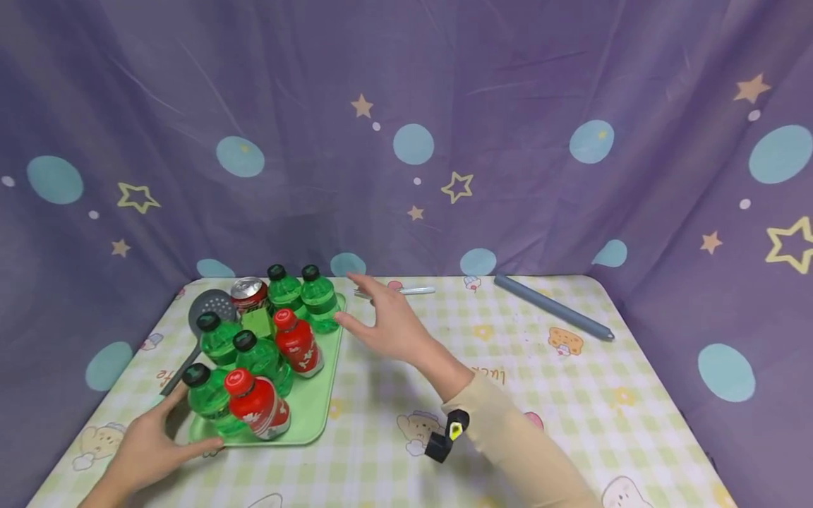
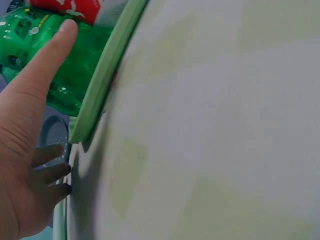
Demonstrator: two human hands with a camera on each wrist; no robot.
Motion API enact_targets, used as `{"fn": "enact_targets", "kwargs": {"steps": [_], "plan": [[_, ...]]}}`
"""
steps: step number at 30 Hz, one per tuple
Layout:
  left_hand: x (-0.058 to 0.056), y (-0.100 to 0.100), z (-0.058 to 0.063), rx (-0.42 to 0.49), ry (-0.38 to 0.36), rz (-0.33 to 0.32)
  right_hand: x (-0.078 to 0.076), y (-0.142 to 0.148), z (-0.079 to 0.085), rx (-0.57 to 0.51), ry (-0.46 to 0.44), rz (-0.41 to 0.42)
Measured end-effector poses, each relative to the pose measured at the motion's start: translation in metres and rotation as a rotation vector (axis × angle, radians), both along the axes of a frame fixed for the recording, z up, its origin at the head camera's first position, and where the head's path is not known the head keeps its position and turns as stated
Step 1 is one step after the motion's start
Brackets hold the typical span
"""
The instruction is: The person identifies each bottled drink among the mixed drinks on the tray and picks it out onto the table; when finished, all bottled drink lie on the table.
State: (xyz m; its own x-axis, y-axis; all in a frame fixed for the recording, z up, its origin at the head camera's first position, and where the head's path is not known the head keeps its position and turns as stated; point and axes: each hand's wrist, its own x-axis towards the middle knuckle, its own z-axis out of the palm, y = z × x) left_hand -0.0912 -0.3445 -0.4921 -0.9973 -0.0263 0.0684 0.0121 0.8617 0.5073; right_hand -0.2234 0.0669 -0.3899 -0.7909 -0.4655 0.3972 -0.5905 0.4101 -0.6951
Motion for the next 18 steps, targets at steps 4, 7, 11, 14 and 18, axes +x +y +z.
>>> {"fn": "enact_targets", "kwargs": {"steps": [4, 7, 11, 14, 18], "plan": [[-0.001, 0.004, -0.006, -0.009, 0.019, 0.009, -0.003, -0.021, -0.009, -0.017, -0.057, 0.069], [-0.001, 0.008, -0.009, 0.000, 0.070, -0.002, -0.006, -0.034, -0.017, -0.024, -0.084, 0.096], [-0.002, 0.012, -0.012, 0.006, 0.121, -0.014, -0.008, -0.049, -0.025, -0.019, -0.119, 0.107], [-0.002, 0.014, -0.014, -0.009, 0.142, -0.006, -0.009, -0.057, -0.031, -0.009, -0.124, 0.096], [-0.005, 0.014, -0.011, -0.045, 0.135, -0.003, -0.010, -0.068, -0.039, -0.016, -0.130, 0.072]]}}
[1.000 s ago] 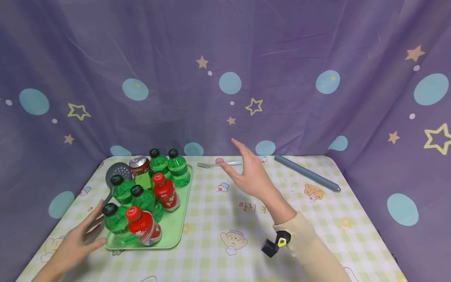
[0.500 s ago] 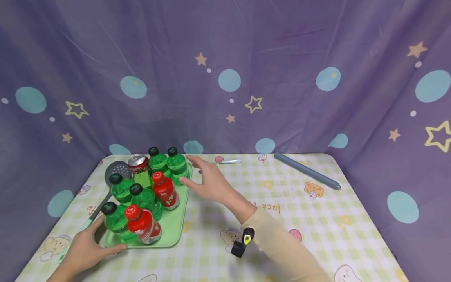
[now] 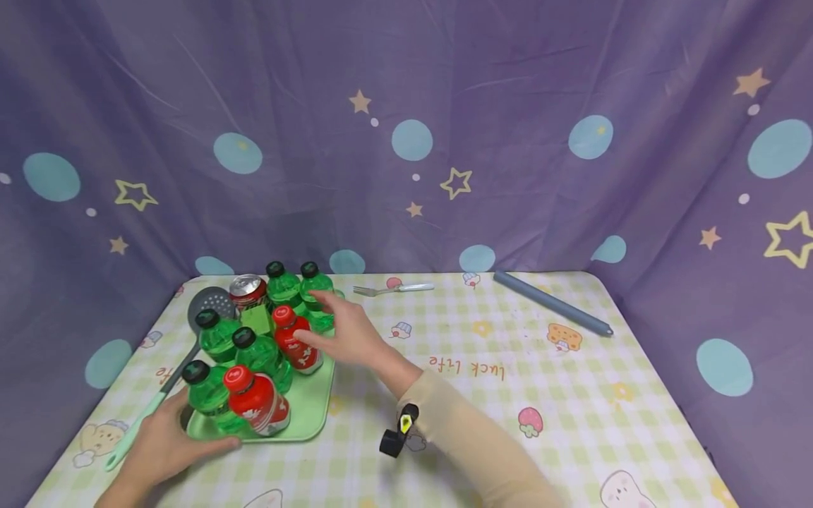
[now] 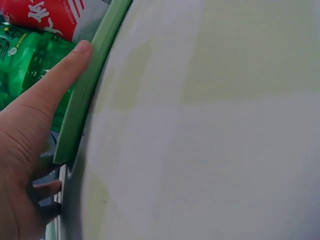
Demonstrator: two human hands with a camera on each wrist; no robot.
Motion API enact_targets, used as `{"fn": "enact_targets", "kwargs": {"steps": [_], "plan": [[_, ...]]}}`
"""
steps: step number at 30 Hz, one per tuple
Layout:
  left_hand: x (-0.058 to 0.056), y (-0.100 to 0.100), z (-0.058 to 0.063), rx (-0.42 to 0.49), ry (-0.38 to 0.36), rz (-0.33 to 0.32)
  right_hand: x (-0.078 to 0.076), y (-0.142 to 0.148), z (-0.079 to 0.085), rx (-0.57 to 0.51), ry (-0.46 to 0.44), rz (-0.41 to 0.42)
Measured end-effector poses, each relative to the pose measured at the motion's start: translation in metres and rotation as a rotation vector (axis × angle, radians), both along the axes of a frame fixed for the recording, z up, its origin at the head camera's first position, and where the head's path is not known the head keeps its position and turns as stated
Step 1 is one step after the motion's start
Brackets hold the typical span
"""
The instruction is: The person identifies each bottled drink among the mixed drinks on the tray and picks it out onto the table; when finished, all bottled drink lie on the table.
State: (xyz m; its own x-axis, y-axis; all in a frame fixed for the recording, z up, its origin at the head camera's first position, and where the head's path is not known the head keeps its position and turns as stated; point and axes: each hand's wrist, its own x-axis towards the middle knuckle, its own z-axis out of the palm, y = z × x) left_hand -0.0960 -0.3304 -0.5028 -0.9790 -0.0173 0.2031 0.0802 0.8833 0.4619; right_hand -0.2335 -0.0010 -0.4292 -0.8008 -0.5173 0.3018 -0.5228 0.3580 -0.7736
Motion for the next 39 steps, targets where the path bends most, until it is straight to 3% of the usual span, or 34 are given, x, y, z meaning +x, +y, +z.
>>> {"fn": "enact_targets", "kwargs": {"steps": [18, 28, 34, 39], "plan": [[-0.004, 0.005, 0.017, -0.099, -0.172, 0.033, 0.006, -0.028, -0.023, 0.060, -0.029, -0.007], [-0.007, 0.005, 0.021, -0.114, -0.271, 0.063, 0.004, -0.011, -0.013, -0.040, -0.110, -0.034], [-0.009, 0.005, 0.023, -0.127, -0.348, 0.084, 0.003, 0.004, -0.002, -0.120, -0.088, -0.085], [-0.009, 0.005, 0.023, -0.126, -0.342, 0.078, -0.002, 0.020, 0.007, -0.175, -0.064, -0.132]]}}
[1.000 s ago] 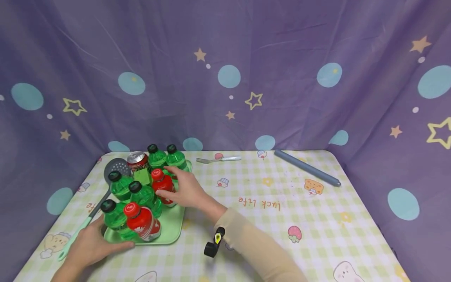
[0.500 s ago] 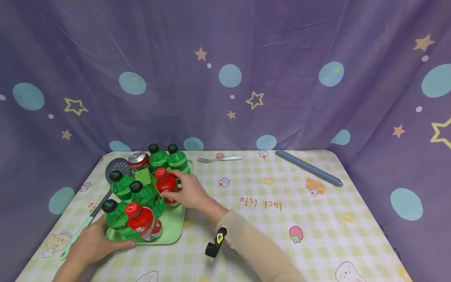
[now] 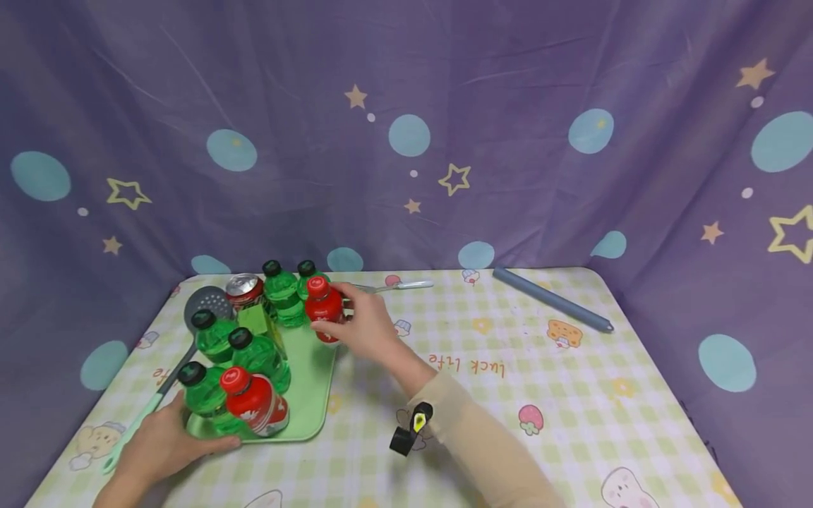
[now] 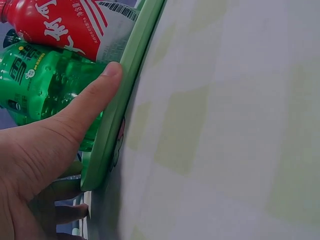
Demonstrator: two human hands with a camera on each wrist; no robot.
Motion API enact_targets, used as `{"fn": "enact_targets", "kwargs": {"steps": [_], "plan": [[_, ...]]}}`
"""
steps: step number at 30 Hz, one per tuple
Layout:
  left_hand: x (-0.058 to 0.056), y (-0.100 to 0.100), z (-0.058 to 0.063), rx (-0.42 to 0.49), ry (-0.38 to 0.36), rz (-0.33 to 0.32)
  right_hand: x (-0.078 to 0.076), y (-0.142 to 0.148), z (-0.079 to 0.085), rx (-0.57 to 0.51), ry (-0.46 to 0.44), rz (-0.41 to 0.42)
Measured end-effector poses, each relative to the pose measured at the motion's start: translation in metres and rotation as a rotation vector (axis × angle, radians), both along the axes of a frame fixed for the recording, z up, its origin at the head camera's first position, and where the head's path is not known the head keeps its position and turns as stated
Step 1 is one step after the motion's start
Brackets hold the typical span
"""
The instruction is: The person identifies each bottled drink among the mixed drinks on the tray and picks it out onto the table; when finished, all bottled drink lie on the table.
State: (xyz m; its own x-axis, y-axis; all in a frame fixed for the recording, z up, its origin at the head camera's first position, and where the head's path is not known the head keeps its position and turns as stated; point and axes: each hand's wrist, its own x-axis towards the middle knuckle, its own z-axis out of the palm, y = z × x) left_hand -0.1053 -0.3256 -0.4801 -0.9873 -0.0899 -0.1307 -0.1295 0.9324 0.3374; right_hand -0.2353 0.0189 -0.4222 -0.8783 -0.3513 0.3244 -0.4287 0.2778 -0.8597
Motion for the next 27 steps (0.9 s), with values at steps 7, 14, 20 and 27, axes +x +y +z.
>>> {"fn": "enact_targets", "kwargs": {"steps": [7, 14, 20, 27], "plan": [[-0.001, 0.001, 0.003, 0.010, -0.013, -0.002, -0.014, 0.021, 0.005, 0.009, 0.023, -0.090], [0.000, 0.001, 0.002, 0.011, -0.014, -0.003, -0.028, 0.040, 0.000, 0.012, 0.006, -0.174], [0.000, 0.001, 0.003, 0.009, -0.016, 0.000, -0.036, 0.049, -0.005, 0.027, -0.027, -0.236], [0.001, 0.003, 0.005, 0.008, -0.021, 0.007, -0.041, 0.055, -0.012, 0.044, -0.076, -0.279]]}}
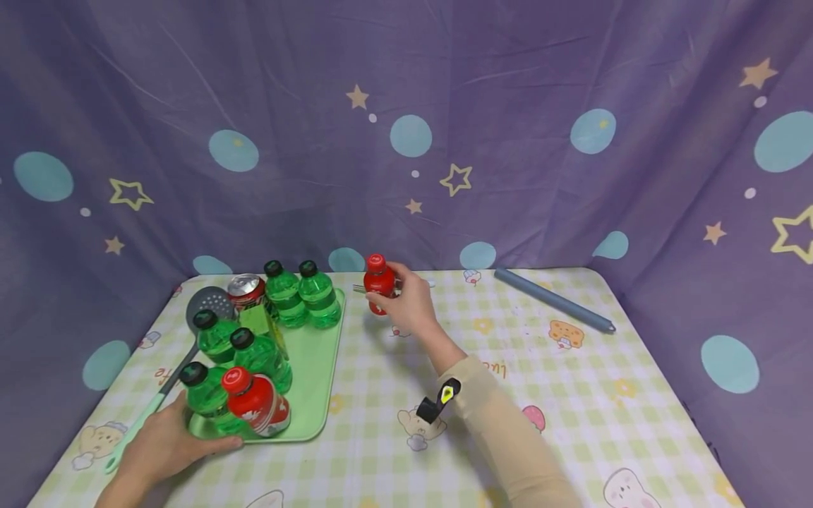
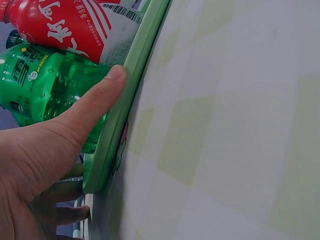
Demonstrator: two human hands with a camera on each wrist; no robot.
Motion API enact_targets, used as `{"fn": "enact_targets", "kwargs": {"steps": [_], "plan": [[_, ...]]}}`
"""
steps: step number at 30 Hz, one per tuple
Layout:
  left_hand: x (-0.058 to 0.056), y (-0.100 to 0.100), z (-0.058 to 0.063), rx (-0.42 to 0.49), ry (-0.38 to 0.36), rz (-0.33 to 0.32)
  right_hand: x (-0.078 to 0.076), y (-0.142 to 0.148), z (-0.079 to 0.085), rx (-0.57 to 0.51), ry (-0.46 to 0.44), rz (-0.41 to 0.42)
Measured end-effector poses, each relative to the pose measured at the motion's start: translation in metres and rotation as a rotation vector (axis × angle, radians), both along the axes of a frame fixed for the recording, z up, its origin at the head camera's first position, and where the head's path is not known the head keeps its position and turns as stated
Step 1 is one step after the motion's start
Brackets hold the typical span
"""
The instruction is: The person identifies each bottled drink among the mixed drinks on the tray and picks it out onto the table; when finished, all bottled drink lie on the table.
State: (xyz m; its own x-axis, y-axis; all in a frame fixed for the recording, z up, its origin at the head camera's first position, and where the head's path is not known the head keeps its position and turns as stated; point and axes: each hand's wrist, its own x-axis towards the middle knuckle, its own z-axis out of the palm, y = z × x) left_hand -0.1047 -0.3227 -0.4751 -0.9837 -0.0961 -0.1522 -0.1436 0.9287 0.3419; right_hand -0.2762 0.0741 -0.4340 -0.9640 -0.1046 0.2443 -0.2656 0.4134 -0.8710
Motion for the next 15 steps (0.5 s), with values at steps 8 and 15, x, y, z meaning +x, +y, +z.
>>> {"fn": "enact_targets", "kwargs": {"steps": [8, 15], "plan": [[0.000, 0.000, -0.002, -0.002, -0.016, 0.010, -0.006, 0.004, -0.011, -0.004, -0.025, -0.037], [0.000, -0.001, -0.001, -0.004, -0.018, 0.014, -0.015, 0.005, -0.018, -0.015, -0.066, -0.043]]}}
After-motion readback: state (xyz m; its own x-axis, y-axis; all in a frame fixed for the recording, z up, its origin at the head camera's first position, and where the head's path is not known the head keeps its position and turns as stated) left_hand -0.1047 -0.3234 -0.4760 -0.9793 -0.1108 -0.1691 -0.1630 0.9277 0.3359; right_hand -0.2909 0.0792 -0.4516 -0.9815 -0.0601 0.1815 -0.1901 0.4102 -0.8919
